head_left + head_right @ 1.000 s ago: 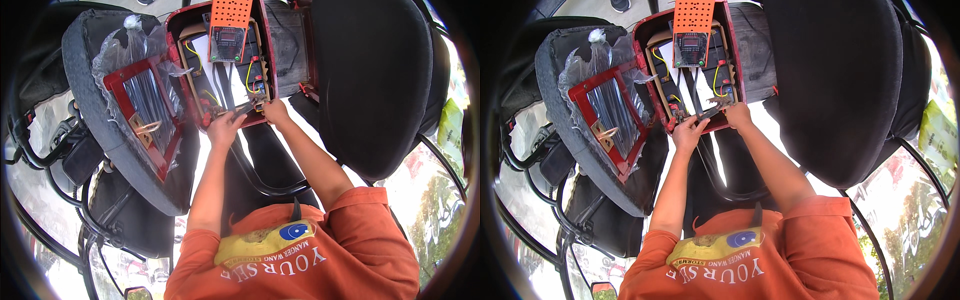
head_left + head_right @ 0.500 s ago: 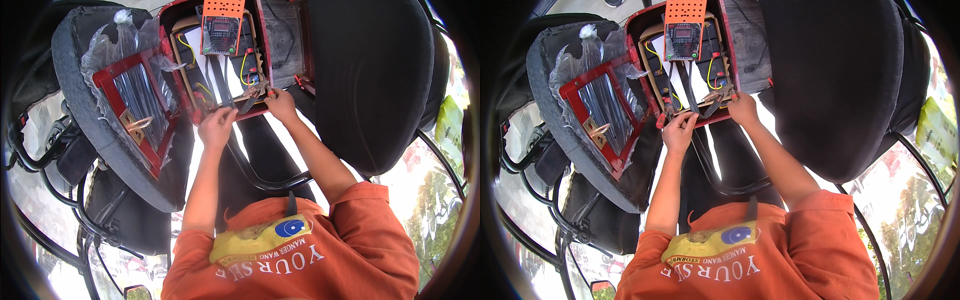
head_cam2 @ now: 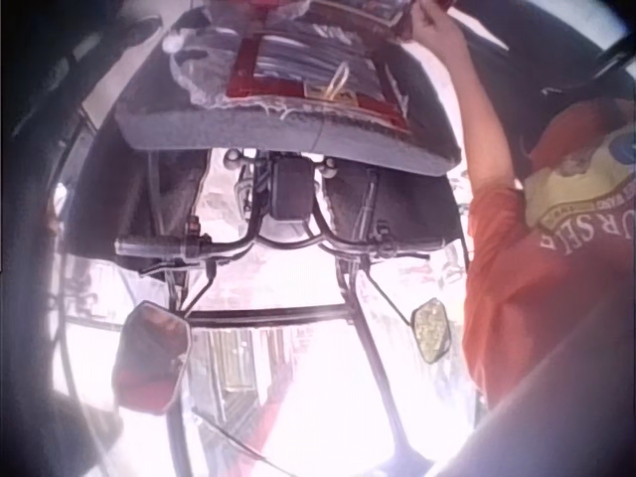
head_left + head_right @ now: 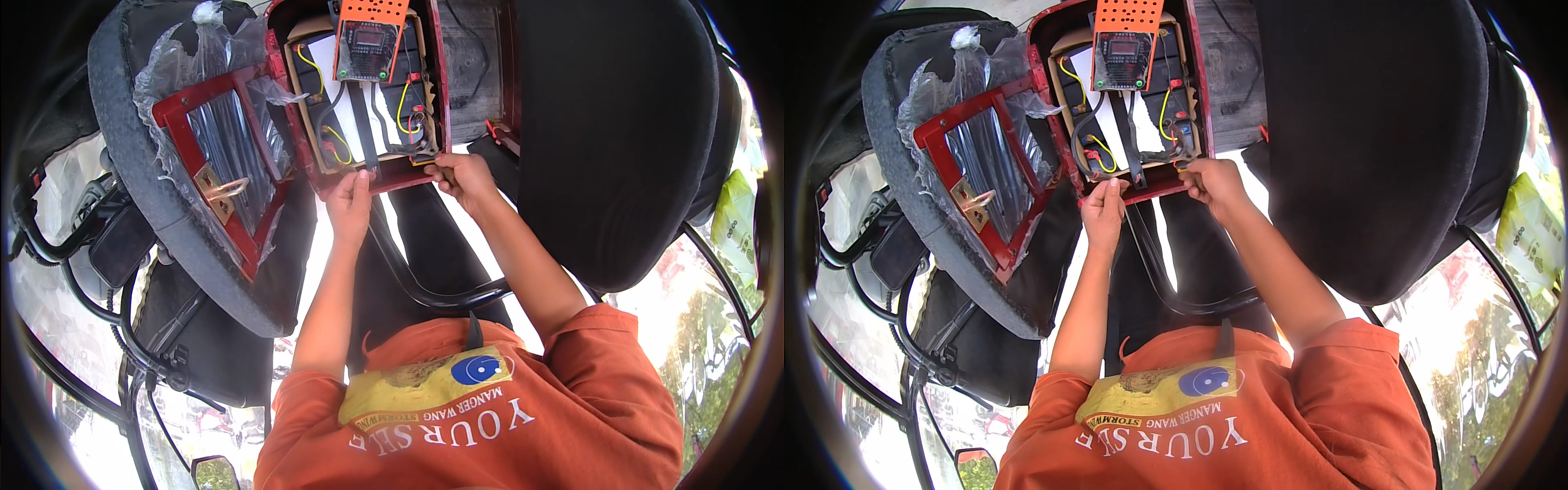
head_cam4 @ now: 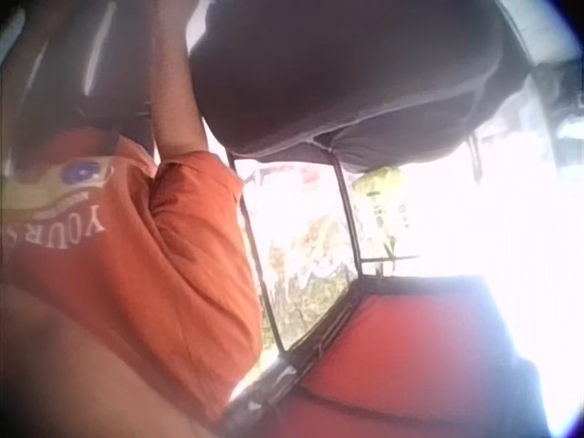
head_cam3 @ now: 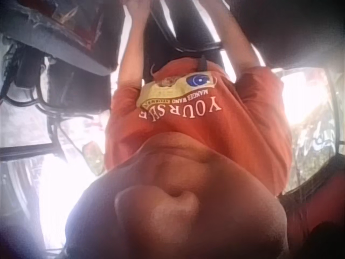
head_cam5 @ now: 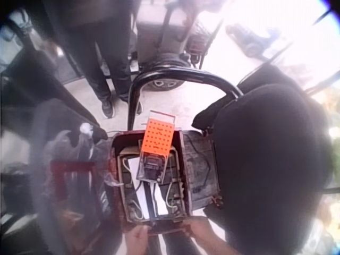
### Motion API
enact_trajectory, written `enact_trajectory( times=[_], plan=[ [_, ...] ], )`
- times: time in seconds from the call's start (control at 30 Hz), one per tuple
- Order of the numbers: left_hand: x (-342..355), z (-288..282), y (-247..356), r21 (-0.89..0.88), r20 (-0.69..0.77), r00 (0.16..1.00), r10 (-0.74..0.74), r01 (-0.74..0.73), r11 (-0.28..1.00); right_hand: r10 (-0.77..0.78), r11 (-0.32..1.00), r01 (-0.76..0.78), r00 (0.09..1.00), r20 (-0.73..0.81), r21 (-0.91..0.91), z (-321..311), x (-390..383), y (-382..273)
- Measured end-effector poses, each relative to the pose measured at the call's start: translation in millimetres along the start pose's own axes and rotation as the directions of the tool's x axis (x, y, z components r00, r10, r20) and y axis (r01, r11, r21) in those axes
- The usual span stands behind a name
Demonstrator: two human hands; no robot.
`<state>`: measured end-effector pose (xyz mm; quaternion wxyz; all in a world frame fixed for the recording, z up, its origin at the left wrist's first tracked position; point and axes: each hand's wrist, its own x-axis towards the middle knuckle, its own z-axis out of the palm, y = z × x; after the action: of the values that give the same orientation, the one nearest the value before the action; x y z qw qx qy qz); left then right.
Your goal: The person uses a digital multimeter to test electrical connections inside a red box containing wires and a battery. They repeatedly connect and disconnect probes to different points while observing the multimeter display. Another person's hand occasionally assists by holding the box steady.
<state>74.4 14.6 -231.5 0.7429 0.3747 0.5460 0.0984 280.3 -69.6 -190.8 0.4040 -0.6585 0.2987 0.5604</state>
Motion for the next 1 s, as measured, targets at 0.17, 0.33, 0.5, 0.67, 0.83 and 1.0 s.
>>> enact_trajectory(
  times=[0.17,0.33,0.5,0.67,0.83,1.0],
  plan=[
    [-11.8,12.5,33.8,-0.025,0.029,0.997,-0.078,0.079,0.997,0.109,0.992,-0.103,0.991,0.079,-0.071,5.9,19.6,18.6],
    [-20.6,2.8,96.0,-0.256,0.027,0.952,-0.305,0.301,0.919,0.107,0.937,-0.072,0.991,0.083,-0.343,13.5,21.1,26.6],
    [-23.4,2.1,135.4,-0.397,0.069,0.979,-0.191,0.202,0.895,0.009,0.826,0.042,0.996,0.087,-0.562,15.6,27.6,29.3],
    [1.1,1.0,147.4,-0.547,0.125,0.988,-0.087,0.142,0.825,0.154,0.893,-0.037,0.961,0.228,-0.449,8.5,46.4,31.3],
    [11.3,21.1,141.3,-0.489,0.119,0.991,-0.068,0.118,0.864,-0.536,0.352,0.354,0.835,0.124,-0.866,-1.9,31.8,22.2],
    [13.7,48.6,121.9,-0.468,0.081,0.996,-0.041,0.074,0.881,-0.813,0.168,0.781,0.455,0.364,-0.602,35.0,-79.4,-13.6]
  ],
)
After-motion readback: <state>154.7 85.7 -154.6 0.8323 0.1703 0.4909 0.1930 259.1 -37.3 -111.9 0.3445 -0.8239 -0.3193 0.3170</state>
